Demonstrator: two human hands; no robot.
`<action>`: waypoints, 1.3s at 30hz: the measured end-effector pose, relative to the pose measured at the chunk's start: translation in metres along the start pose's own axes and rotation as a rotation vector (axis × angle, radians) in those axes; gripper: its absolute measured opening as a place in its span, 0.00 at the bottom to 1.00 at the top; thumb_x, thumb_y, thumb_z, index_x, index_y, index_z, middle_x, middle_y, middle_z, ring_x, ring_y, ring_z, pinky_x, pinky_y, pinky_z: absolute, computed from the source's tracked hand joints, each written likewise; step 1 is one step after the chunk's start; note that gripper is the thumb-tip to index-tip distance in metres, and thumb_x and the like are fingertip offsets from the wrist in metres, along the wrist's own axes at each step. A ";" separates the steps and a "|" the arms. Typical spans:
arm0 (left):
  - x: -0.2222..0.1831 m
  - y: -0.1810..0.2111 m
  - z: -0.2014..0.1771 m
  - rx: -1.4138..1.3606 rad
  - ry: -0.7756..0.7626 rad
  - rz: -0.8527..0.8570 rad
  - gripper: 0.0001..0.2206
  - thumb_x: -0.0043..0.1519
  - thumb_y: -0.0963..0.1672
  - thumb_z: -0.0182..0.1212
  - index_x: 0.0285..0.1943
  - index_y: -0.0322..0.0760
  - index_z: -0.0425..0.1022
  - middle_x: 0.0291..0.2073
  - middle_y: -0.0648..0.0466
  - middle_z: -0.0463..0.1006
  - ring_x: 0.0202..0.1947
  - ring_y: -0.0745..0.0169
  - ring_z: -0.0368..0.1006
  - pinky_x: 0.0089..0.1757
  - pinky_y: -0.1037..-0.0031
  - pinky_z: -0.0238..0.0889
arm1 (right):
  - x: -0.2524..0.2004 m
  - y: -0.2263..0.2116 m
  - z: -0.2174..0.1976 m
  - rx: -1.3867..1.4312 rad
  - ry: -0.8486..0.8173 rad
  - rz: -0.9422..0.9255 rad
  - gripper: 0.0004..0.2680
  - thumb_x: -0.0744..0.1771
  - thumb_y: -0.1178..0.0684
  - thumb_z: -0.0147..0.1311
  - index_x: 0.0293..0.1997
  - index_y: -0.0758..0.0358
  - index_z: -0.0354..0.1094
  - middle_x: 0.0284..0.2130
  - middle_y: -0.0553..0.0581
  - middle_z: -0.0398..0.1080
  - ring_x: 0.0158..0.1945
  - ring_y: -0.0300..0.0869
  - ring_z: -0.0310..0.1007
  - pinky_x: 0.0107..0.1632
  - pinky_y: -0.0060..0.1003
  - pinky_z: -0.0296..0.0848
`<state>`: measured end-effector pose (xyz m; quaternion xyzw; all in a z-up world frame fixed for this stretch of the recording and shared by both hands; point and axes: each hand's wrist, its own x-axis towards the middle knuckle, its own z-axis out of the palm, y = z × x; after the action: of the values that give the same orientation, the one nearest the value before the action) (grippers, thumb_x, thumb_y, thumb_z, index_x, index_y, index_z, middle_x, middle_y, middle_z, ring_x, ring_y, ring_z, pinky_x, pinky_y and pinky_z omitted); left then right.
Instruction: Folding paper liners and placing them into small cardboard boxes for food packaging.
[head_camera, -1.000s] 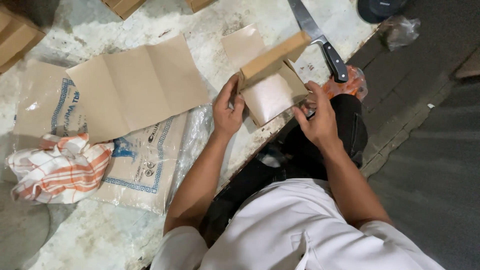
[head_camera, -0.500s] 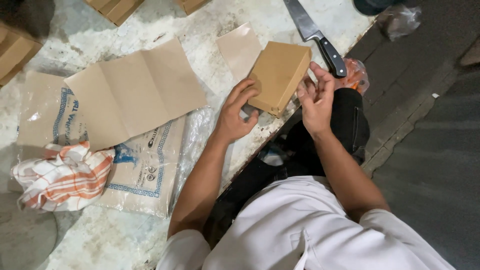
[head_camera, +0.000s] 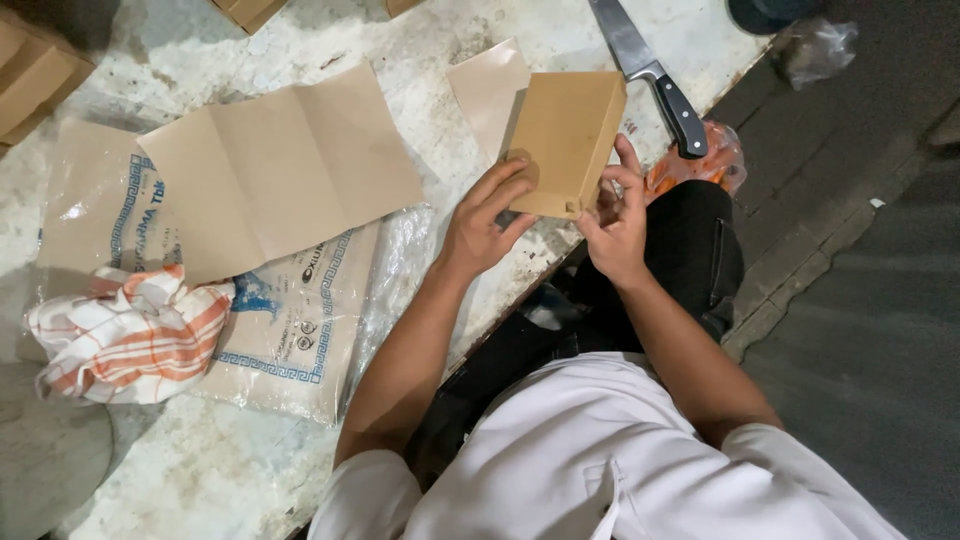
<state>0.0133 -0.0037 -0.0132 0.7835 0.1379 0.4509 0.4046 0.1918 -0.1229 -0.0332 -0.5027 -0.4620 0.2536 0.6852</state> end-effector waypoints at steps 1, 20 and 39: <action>0.000 0.000 0.000 0.015 0.004 0.000 0.16 0.57 0.39 0.70 0.54 0.36 0.76 0.58 0.44 0.72 0.61 0.42 0.67 0.60 0.55 0.59 | 0.001 -0.002 0.002 -0.025 0.013 -0.021 0.18 0.66 0.58 0.61 0.57 0.62 0.54 0.72 0.57 0.35 0.70 0.59 0.56 0.63 0.46 0.69; 0.002 -0.001 -0.005 0.133 0.036 0.086 0.10 0.62 0.36 0.59 0.48 0.39 0.79 0.50 0.46 0.77 0.52 0.41 0.73 0.57 0.55 0.63 | 0.001 -0.005 -0.011 0.232 0.110 0.418 0.30 0.70 0.63 0.41 0.75 0.34 0.25 0.41 0.52 0.58 0.34 0.33 0.63 0.35 0.23 0.69; 0.003 -0.021 0.007 0.217 0.005 -0.322 0.18 0.61 0.42 0.47 0.58 0.27 0.54 0.57 0.26 0.66 0.43 0.33 0.68 0.34 0.51 0.62 | 0.090 -0.111 0.014 -0.386 -0.038 -0.247 0.20 0.67 0.69 0.40 0.69 0.68 0.48 0.60 0.78 0.56 0.60 0.63 0.59 0.59 0.52 0.63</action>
<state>0.0235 0.0076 -0.0293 0.7894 0.3104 0.3645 0.3842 0.2060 -0.0842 0.1040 -0.5593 -0.5726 0.0843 0.5935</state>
